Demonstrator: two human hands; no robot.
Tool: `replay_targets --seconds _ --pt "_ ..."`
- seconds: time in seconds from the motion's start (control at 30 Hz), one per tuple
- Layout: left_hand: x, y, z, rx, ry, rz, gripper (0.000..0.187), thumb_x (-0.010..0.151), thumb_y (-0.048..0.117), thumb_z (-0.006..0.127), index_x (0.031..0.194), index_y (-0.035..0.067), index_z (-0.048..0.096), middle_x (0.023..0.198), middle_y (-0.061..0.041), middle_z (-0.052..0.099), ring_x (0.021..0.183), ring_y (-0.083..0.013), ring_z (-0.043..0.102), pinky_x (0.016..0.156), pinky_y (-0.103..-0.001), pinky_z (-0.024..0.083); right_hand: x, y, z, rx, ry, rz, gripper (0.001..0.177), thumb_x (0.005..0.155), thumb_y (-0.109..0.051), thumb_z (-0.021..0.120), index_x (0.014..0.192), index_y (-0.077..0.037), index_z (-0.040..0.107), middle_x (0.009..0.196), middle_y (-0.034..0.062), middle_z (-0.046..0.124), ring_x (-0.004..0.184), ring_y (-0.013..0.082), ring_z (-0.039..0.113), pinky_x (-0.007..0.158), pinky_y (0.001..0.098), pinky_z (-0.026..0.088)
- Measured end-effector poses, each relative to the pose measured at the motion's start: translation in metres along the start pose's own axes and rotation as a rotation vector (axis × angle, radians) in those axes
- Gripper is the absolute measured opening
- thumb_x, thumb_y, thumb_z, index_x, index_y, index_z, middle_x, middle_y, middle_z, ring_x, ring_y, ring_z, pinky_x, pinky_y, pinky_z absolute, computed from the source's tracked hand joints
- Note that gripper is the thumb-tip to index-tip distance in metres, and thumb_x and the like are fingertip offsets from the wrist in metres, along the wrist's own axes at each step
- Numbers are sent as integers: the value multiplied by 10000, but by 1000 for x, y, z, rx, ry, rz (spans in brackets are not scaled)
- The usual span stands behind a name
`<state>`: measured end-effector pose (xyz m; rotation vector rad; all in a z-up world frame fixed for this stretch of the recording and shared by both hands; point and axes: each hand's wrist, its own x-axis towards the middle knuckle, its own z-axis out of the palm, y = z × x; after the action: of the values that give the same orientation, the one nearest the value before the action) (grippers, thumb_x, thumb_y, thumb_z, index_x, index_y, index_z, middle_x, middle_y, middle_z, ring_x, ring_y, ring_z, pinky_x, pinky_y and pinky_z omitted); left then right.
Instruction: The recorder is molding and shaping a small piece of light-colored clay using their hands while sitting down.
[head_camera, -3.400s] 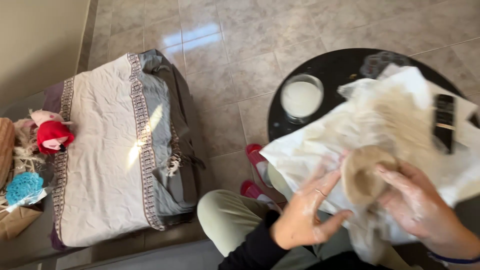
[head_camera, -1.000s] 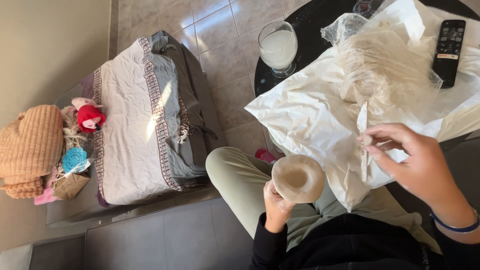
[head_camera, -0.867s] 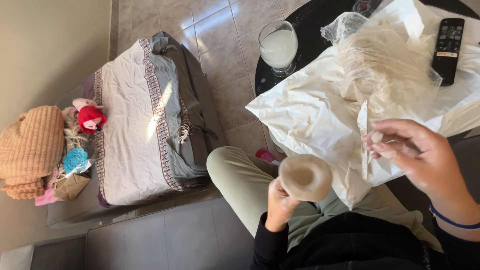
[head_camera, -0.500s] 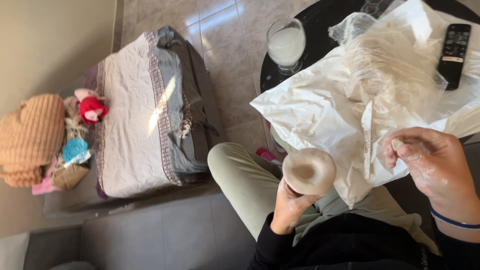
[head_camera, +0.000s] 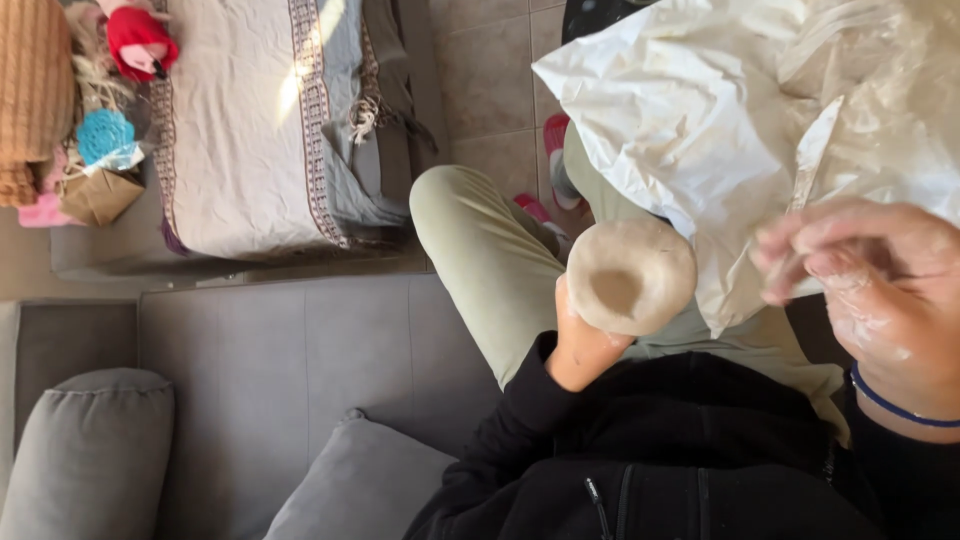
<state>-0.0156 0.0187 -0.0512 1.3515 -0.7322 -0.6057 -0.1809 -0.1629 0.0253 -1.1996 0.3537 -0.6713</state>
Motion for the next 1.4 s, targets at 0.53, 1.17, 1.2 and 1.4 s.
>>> replay_targets --seconds 0.53,1.17,1.2,1.4 --pt "21 65 -33 118 -107 242 515 815 168 874 1260 18 663 1184 -96 751 1074 -174 746 966 -327 614 23 -25 56 -330 -37 -136 222 987 78 564 1168 52 690 1221 219 731 1111 314 754 933 393 644" --pt "-24 109 -90 -1 -195 313 506 857 228 863 1280 16 682 1157 -96 764 1042 -158 755 944 -303 620 -27 -19 97 -246 -117 -269 139 934 30 690 1040 108 735 978 285 730 796 343 750 658 410 623" --pt "-25 106 -89 9 -189 314 487 867 221 865 1274 18 692 1156 -98 770 1041 -160 759 939 -304 624 -26 -22 96 -203 -86 -252 175 980 4 602 1054 99 728 1009 295 736 802 367 804 643 407 615" --pt "-23 121 -90 -175 -187 273 512 788 205 858 1232 26 676 1145 -76 754 1038 -155 738 935 -319 611 -11 -44 116 -361 -212 -458 116 927 86 602 981 82 705 1154 273 737 1088 360 775 929 422 671"
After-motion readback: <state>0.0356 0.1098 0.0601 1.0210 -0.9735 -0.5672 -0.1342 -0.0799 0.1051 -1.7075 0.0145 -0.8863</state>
